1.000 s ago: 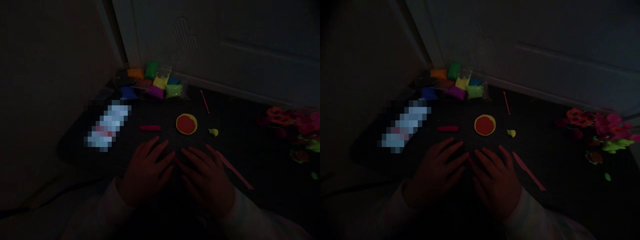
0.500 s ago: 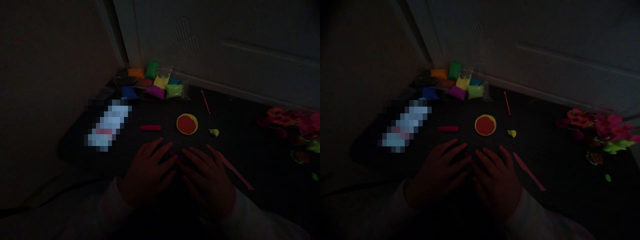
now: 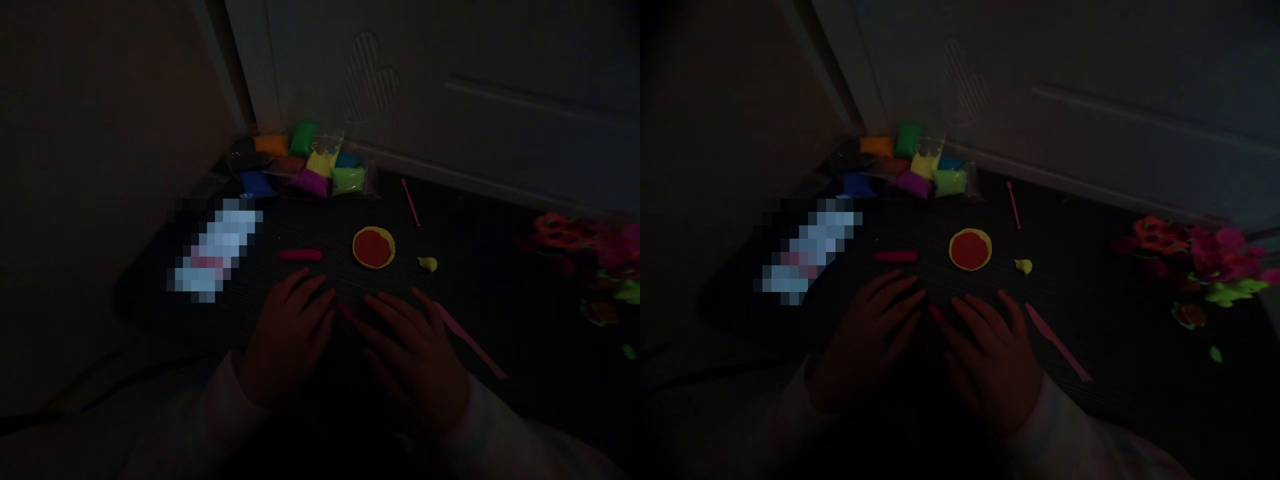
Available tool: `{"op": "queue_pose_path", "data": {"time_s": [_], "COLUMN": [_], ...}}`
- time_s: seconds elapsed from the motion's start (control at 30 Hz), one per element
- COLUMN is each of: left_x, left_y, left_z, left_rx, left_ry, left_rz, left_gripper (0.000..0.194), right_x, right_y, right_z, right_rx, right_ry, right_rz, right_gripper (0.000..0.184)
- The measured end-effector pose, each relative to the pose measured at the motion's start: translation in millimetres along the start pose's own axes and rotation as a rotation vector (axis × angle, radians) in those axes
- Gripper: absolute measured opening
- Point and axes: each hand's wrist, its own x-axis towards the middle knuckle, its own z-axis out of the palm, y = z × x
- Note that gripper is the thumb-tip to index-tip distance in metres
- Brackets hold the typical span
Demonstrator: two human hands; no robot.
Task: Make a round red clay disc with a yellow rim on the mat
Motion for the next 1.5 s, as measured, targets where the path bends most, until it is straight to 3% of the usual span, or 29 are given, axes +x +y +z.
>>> {"op": "queue_pose_path", "data": {"time_s": [0.43, 0.7, 0.83, 0.93, 1.1, 1.23, 1.5], "left_x": [15, 19, 18, 17, 17, 18, 17], "left_y": [6, 11, 16, 17, 16, 16, 14], "left_z": [2.3, -7.9, -8.7, -8.3, -7.4, -5.9, -6.0], "left_rx": [-0.151, -0.514, -0.631, -0.641, -0.604, -0.576, -0.595], "left_ry": [-0.027, -0.001, 0.009, 0.019, 0.008, 0.026, 0.047], "left_rz": [-0.124, -0.136, -0.152, -0.178, -0.141, -0.090, -0.072], "left_gripper": [0.012, 0.009, 0.008, 0.007, 0.021, 0.008, 0.009], "right_x": [0, 7, 12, 12, 10, 10, 9], "right_y": [2, 12, 12, 11, 11, 11, 14], "right_z": [-1, -2, -4, -5, -6, -6, -11], "right_rx": [0.043, 0.283, 0.388, 0.425, 0.375, 0.310, 0.355], "right_ry": [-0.013, 0.035, 0.055, 0.075, 0.104, 0.117, 0.074], "right_rz": [0.039, 0.165, 0.217, 0.240, 0.188, 0.147, 0.184], "right_gripper": [0.025, 0.030, 0.017, 0.007, 0.008, 0.009, 0.010]}}
